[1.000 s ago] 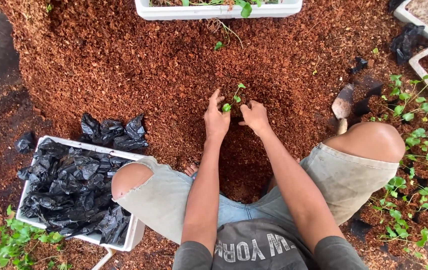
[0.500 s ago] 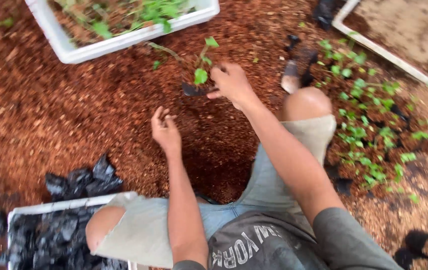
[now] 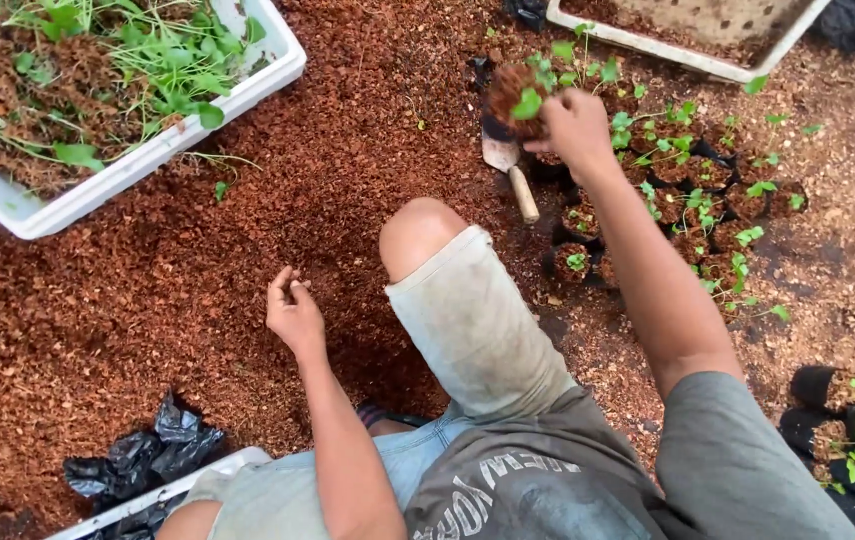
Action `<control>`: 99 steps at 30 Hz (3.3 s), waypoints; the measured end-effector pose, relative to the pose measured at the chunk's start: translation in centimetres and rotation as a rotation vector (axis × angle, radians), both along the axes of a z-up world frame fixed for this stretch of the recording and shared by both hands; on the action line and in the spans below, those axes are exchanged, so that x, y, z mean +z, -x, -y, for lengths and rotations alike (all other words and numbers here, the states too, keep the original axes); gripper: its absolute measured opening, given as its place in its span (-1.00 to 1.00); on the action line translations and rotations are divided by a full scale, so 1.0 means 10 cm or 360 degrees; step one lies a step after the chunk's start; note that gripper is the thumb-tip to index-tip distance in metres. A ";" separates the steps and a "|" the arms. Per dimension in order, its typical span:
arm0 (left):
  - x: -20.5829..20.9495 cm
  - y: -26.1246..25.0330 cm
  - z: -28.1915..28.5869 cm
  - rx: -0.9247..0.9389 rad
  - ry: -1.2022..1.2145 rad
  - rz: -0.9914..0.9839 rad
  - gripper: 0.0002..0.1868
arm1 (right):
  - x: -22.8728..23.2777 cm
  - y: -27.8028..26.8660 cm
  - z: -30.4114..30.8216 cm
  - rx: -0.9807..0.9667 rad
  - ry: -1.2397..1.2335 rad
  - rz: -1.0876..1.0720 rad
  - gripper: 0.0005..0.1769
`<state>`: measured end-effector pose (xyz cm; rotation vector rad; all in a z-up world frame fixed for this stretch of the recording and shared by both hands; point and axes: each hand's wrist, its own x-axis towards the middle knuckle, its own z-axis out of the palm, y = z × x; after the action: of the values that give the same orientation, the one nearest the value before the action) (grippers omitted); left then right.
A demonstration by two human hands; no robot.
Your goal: Transplanting small seedlings into individual plastic bags filled with potting medium.
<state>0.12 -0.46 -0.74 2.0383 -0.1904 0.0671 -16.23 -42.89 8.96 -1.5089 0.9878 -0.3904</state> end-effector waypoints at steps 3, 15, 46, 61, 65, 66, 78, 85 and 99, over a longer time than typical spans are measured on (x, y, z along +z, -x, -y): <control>-0.31 -0.06 -0.05 -0.0088 0.0167 0.0279 -0.71 | -0.97 0.22 -0.05 -0.0488 -0.0008 0.0335 -0.78; -0.39 -0.02 -0.05 -0.0156 0.0002 0.0161 -0.71 | -2.97 0.03 -0.22 -0.1638 -0.0004 -0.0313 -0.65; -0.10 0.06 -0.14 -0.0122 -0.0123 0.0191 -0.71 | -3.16 -0.19 -0.17 -0.2027 -0.0582 -0.0544 -0.42; 0.01 -0.23 -0.66 0.0502 -0.0398 0.0227 -0.51 | -2.48 -0.50 -0.03 -0.0570 0.0688 0.0410 -0.91; 0.00 -0.53 -1.26 0.1350 -0.0354 0.0087 -0.59 | -1.80 -0.69 -0.11 -0.0181 0.0899 0.0607 -0.84; -0.05 -0.62 -1.45 0.1688 -0.0429 -0.0017 -0.65 | -1.64 -0.71 -0.17 -0.0064 0.1012 0.0611 -0.83; -0.87 -0.47 -2.44 0.1480 -0.0836 -0.0613 -0.69 | 0.05 -1.13 -0.72 0.0501 0.0873 0.0606 -0.85; 0.21 -0.59 -1.48 0.1208 0.0664 -0.0485 -0.78 | 1.04 -1.30 -1.67 0.1166 0.1272 0.0525 -0.78; 1.17 -0.14 -0.23 0.0385 0.0579 -0.0439 -0.49 | 0.16 -1.58 -2.96 0.1571 0.0256 0.0317 -0.59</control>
<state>1.57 1.87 10.96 1.6761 0.2277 -0.0282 -0.45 -13.25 10.58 -1.8589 -0.0141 0.1000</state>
